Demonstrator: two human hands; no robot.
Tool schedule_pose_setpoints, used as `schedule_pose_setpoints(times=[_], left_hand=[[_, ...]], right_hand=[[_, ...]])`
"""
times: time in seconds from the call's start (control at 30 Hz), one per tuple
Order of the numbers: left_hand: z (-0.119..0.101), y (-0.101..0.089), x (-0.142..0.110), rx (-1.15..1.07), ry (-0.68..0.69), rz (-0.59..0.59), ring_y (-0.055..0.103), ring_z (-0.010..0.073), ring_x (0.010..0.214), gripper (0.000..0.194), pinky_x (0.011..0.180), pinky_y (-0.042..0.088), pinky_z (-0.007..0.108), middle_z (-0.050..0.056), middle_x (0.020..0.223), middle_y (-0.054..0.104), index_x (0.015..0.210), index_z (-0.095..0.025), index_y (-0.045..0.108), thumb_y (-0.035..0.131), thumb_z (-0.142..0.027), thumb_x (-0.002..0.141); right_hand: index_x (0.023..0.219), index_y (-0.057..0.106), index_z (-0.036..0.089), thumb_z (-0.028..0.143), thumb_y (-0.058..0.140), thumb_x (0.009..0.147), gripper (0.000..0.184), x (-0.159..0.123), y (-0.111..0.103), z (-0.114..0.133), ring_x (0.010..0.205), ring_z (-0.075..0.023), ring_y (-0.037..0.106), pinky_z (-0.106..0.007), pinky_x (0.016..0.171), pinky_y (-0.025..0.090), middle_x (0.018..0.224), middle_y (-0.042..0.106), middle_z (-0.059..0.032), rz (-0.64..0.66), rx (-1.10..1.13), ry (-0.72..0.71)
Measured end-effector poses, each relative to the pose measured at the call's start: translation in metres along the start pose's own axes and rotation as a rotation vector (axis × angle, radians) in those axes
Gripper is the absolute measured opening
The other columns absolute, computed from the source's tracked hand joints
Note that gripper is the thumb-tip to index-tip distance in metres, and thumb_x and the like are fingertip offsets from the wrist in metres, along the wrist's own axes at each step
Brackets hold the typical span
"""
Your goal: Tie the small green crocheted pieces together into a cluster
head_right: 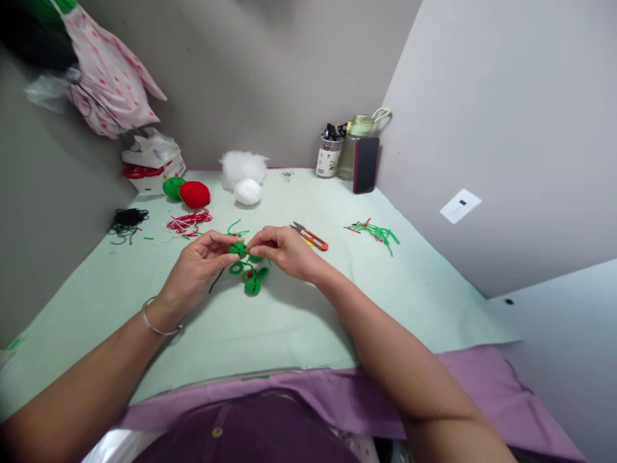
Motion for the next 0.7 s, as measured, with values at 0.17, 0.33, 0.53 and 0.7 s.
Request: schedule_pose_setpoints(times=[0.17,0.33,0.53,0.7], left_hand=[[0.0018,-0.0014,0.0008,-0.011,-0.009,-0.013,0.063,0.0145,0.089,0.025,0.081,0.049,0.027,0.003,0.097,0.071,0.092,-0.018,0.071,0.084,-0.02,0.072],[0.0032,-0.0007,0.001,-0.068,-0.037,-0.034,0.065,0.0139,0.089,0.024,0.084,0.049,0.028,0.002,0.097,0.072,0.092,-0.018,0.071,0.085,-0.021,0.072],[0.0073,0.004,0.002,-0.152,-0.094,-0.005,0.068,0.0145,0.084,0.026,0.083,0.05,0.03,0.003,0.091,0.073,0.092,-0.017,0.072,0.085,-0.023,0.07],[0.0092,0.0077,0.0012,-0.207,-0.121,0.024,0.07,0.0157,0.082,0.028,0.079,0.052,0.031,0.004,0.088,0.074,0.093,-0.016,0.074,0.086,-0.025,0.07]], right_hand=[[0.082,0.068,0.014,0.031,0.064,0.087,0.018,0.0009,0.0052,-0.0079,0.066,-0.0122,0.052,-0.026,0.063,0.04,0.071,0.063,-0.0006,-0.045,0.053,0.07],[0.084,0.071,0.014,0.031,0.066,0.086,0.018,0.0011,0.0028,-0.0055,0.068,-0.0121,0.052,-0.026,0.063,0.039,0.076,0.065,-0.0019,-0.048,0.063,0.064],[0.083,0.075,0.014,0.031,0.068,0.085,0.019,0.0015,-0.0027,-0.0024,0.066,-0.0109,0.049,-0.027,0.062,0.037,0.079,0.064,-0.0026,0.002,0.067,0.029],[0.084,0.076,0.015,0.035,0.072,0.083,0.02,0.0008,-0.0029,-0.0096,0.06,-0.0102,0.044,-0.027,0.057,0.035,0.071,0.061,-0.001,0.024,0.121,0.089]])
Point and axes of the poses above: each hand's wrist, its own x-axis towards the middle knuckle, its own y-axis out of the palm, z = x × y, the point moved 9 cm from there along x, towards the middle knuckle
